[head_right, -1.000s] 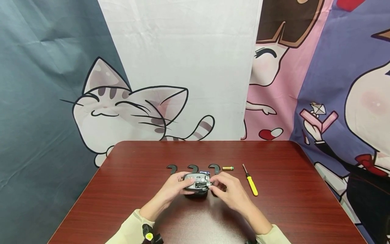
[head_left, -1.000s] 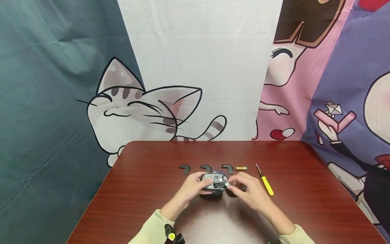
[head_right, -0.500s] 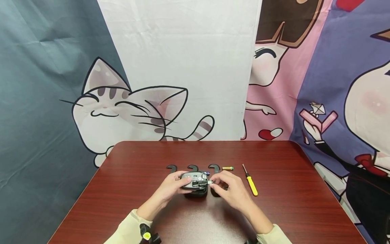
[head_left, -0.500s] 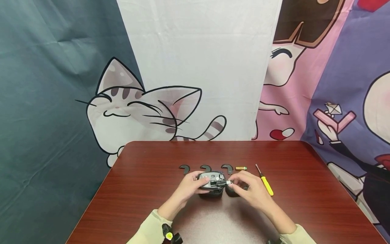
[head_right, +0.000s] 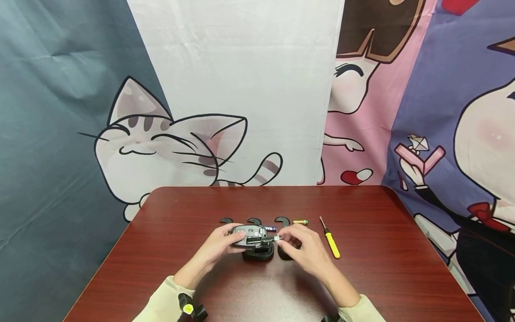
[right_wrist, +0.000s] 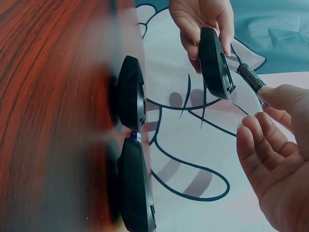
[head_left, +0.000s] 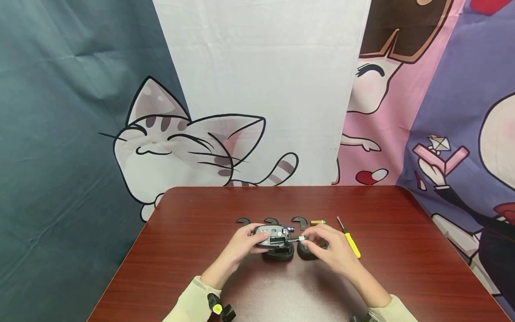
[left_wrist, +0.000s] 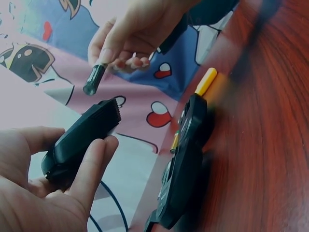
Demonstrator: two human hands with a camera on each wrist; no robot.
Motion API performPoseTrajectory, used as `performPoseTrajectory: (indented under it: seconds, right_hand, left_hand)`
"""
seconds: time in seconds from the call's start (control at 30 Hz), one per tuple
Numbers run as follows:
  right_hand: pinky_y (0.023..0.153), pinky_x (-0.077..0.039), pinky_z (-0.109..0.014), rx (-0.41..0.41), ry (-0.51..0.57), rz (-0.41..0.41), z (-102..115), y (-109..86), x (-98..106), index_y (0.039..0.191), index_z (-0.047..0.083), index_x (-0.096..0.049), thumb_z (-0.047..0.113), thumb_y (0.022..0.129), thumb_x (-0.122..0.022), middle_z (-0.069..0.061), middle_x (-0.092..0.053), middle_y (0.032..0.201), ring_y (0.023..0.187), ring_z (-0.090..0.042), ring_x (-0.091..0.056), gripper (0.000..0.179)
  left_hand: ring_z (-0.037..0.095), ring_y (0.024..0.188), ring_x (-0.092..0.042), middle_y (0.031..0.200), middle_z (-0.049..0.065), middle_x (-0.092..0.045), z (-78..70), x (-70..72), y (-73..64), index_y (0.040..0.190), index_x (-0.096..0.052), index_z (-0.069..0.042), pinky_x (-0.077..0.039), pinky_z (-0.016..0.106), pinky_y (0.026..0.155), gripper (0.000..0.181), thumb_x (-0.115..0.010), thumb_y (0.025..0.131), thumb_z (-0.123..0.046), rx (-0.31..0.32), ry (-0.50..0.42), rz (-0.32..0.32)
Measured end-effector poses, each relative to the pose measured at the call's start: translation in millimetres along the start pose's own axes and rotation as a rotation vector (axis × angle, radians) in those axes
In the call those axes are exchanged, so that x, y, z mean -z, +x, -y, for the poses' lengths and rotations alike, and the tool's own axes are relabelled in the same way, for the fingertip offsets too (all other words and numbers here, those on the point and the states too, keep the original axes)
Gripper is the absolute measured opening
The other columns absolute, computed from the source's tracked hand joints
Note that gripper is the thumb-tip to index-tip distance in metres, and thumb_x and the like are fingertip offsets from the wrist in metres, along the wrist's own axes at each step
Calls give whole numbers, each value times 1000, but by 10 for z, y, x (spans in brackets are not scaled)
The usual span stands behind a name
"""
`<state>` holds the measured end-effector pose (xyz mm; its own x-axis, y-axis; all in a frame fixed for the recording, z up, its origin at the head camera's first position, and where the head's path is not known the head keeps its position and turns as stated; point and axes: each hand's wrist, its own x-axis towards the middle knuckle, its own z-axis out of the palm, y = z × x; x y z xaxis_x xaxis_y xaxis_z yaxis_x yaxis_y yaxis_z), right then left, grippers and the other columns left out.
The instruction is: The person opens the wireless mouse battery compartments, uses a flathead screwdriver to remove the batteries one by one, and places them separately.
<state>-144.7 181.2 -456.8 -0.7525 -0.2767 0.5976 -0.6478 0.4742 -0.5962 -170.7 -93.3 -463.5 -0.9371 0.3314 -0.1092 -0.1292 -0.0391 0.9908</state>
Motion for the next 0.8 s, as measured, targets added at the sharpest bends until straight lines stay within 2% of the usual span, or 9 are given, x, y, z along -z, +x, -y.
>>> performPoseTrajectory:
  seconds: [0.13, 0.43, 0.8]
  right_hand:
    - [58, -53, -19, -14, -8, -7, 6, 10, -2, 97, 22, -72, 5, 80, -84, 14, -59, 80, 70, -2, -56, 27]
    - [61, -57, -22, -58, -16, -16, 17, 47, -16, 97, 25, -72, 6, 79, -85, 16, -59, 80, 70, -2, -59, 30]
    - [60, -57, -21, -59, 3, -24, -21, 108, -77, 98, 24, -72, 5, 82, -83, 14, -60, 80, 69, -2, -58, 26]
  left_hand:
    - [23, 97, -70, 116, 19, -66, 9, 63, 10, 135, -54, 10, -63, 42, 85, 48, -68, 97, -16, 1, -13, -2]
    - [21, 97, -70, 117, 19, -65, -2, 217, 8, 134, -54, 9, -59, 50, 93, 47, -69, 97, -16, 19, 5, -42]
    - [22, 90, -72, 112, 17, -67, 29, 391, 39, 126, -56, 10, -63, 42, 85, 38, -65, 97, -12, 40, -3, -79]
